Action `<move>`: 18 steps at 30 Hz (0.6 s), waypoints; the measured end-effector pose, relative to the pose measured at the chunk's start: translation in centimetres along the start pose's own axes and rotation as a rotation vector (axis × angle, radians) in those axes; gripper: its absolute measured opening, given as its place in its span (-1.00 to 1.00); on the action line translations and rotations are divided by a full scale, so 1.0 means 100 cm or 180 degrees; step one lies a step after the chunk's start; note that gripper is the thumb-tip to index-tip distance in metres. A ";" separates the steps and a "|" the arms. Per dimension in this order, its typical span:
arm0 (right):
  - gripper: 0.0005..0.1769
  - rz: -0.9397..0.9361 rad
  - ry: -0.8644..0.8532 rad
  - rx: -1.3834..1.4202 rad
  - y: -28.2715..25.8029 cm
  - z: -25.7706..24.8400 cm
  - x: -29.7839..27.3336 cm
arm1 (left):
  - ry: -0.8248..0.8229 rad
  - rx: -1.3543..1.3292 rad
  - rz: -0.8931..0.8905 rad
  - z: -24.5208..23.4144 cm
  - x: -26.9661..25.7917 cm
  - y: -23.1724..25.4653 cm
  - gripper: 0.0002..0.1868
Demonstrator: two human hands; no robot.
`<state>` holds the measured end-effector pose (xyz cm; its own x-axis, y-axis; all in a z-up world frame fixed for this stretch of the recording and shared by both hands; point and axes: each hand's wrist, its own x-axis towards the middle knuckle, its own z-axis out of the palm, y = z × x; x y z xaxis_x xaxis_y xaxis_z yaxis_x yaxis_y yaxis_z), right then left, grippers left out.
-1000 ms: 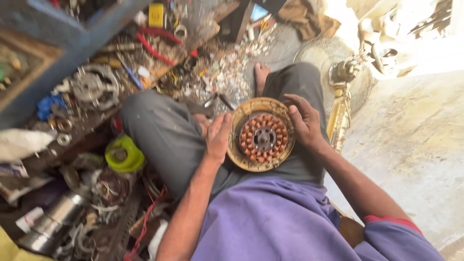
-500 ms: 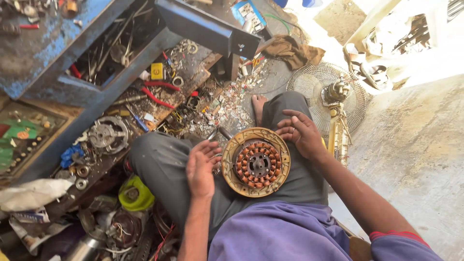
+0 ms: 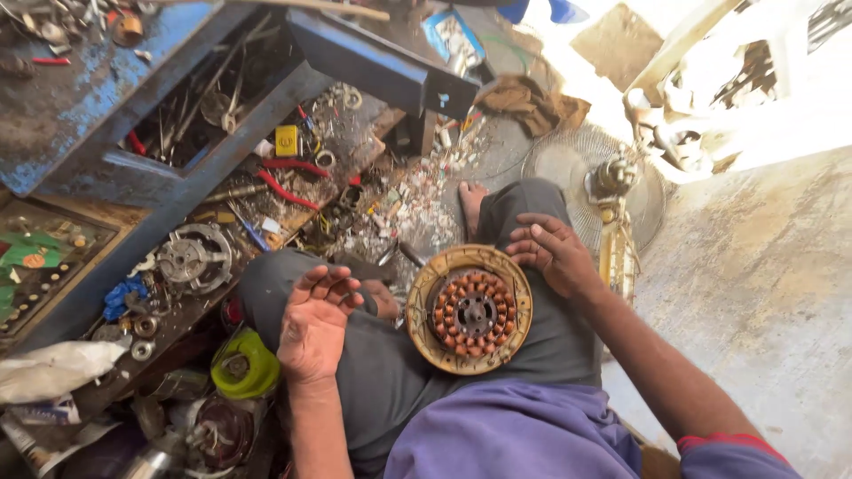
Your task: Inspecting and working on the copper windings and core of a ceiling fan motor stator.
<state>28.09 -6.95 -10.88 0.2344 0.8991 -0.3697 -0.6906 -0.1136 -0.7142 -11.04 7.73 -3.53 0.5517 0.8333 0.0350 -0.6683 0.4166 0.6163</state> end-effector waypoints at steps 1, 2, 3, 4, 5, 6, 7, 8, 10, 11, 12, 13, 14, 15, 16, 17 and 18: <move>-0.58 0.0040 0.0142 -0.0180 0.000 0.001 -0.001 | -0.0004 0.0006 -0.0049 0.000 0.001 0.000 -0.22; -0.57 0.0055 0.0274 -0.0363 -0.002 0.003 0.002 | -0.0031 0.0017 -0.0085 0.000 0.005 0.000 -0.21; -0.57 0.0000 0.0247 -0.0389 -0.006 0.002 0.006 | -0.0082 0.0009 -0.0043 -0.001 0.011 -0.001 -0.21; -0.58 0.0050 0.0217 -0.0242 -0.005 0.001 0.003 | -0.0017 -0.0011 -0.0074 -0.001 0.009 -0.002 -0.21; -0.58 0.0101 0.0187 -0.0096 -0.003 -0.001 0.001 | 0.0048 -0.0032 -0.0104 -0.002 0.007 -0.002 -0.21; -0.58 0.0103 0.0190 -0.0094 -0.005 0.000 0.002 | 0.0050 -0.0031 -0.0108 -0.002 0.009 -0.002 -0.21; -0.58 0.0093 0.0167 -0.0075 -0.006 0.001 0.003 | 0.0054 -0.0051 -0.0113 -0.003 0.010 -0.003 -0.21; -0.57 0.0097 0.0156 -0.0050 -0.006 0.002 0.001 | 0.0070 -0.0072 -0.0132 -0.003 0.009 -0.003 -0.22; -0.57 0.0101 0.0163 -0.0067 -0.005 0.003 -0.002 | 0.0067 -0.0068 -0.0138 -0.003 0.007 -0.003 -0.22; -0.57 0.0090 0.0156 -0.0092 -0.006 0.004 -0.002 | 0.0049 -0.0063 -0.0126 -0.003 0.007 -0.003 -0.23; -0.57 0.0083 0.0160 -0.0089 -0.006 0.005 -0.002 | 0.0042 -0.0063 -0.0131 -0.003 0.007 -0.003 -0.23; -0.57 0.0077 0.0135 -0.0066 -0.006 0.006 -0.002 | 0.0051 -0.0049 -0.0127 -0.003 0.007 -0.003 -0.22; -0.57 0.0063 0.0106 -0.0045 -0.007 0.007 -0.001 | 0.0053 -0.0035 -0.0119 -0.002 0.008 -0.003 -0.22; -0.57 0.0049 0.0105 -0.0043 -0.008 0.006 -0.001 | 0.0039 -0.0034 -0.0119 -0.002 0.008 -0.003 -0.22; -0.56 0.0085 0.0138 -0.0074 -0.007 0.005 0.000 | 0.0045 -0.0013 -0.0112 -0.002 0.009 -0.003 -0.22; -0.56 0.0120 0.0170 -0.0104 -0.007 0.004 0.000 | 0.0052 0.0008 -0.0106 -0.002 0.009 -0.002 -0.22; -0.56 0.0118 0.0175 -0.0099 -0.007 0.004 0.000 | 0.0049 0.0010 -0.0111 -0.002 0.009 -0.003 -0.22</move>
<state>28.26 -6.73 -10.12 0.2468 0.8696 -0.4276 -0.6780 -0.1603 -0.7174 -10.45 8.44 -3.81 0.5670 0.8237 0.0013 -0.6471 0.4445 0.6194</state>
